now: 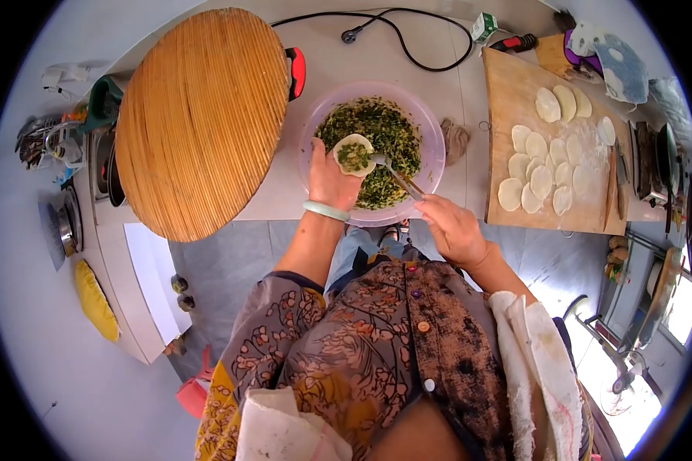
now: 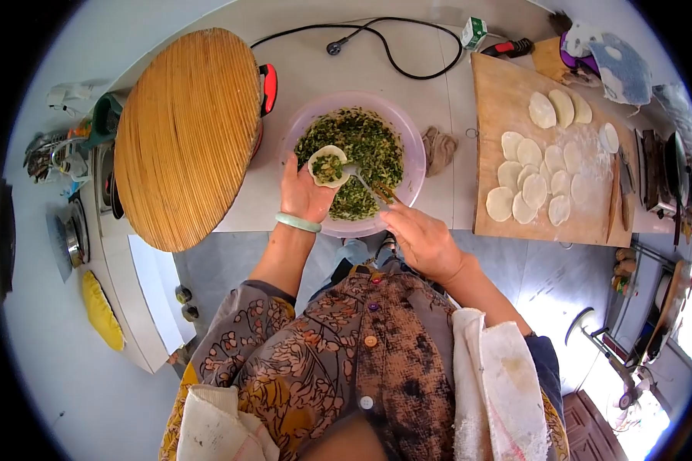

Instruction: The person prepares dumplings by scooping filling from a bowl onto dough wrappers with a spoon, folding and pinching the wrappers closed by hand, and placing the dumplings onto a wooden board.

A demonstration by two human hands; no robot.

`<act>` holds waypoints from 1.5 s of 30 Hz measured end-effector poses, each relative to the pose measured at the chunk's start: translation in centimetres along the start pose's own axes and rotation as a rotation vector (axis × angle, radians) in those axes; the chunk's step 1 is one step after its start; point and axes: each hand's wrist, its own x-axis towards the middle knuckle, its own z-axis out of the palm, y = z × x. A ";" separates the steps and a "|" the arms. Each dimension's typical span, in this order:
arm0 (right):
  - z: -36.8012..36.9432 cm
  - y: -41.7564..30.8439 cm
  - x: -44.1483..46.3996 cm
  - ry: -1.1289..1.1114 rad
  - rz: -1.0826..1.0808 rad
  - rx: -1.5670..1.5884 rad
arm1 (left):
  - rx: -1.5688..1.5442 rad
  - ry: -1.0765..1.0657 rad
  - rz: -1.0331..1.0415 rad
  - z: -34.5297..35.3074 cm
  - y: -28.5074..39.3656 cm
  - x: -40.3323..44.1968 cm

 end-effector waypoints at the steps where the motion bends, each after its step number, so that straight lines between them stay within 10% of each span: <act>1: 0.0 0.0 -0.1 -0.010 -0.009 -0.010 | -0.005 -0.004 0.002 0.0 0.0 0.0; 27: -4.4 4.7 1.7 -0.100 0.688 0.935 | 0.156 -0.097 -0.284 1.2 1.5 -1.9; 45: -2.0 3.0 2.7 0.313 0.958 0.983 | 0.087 -0.068 -0.119 -1.3 1.6 -2.1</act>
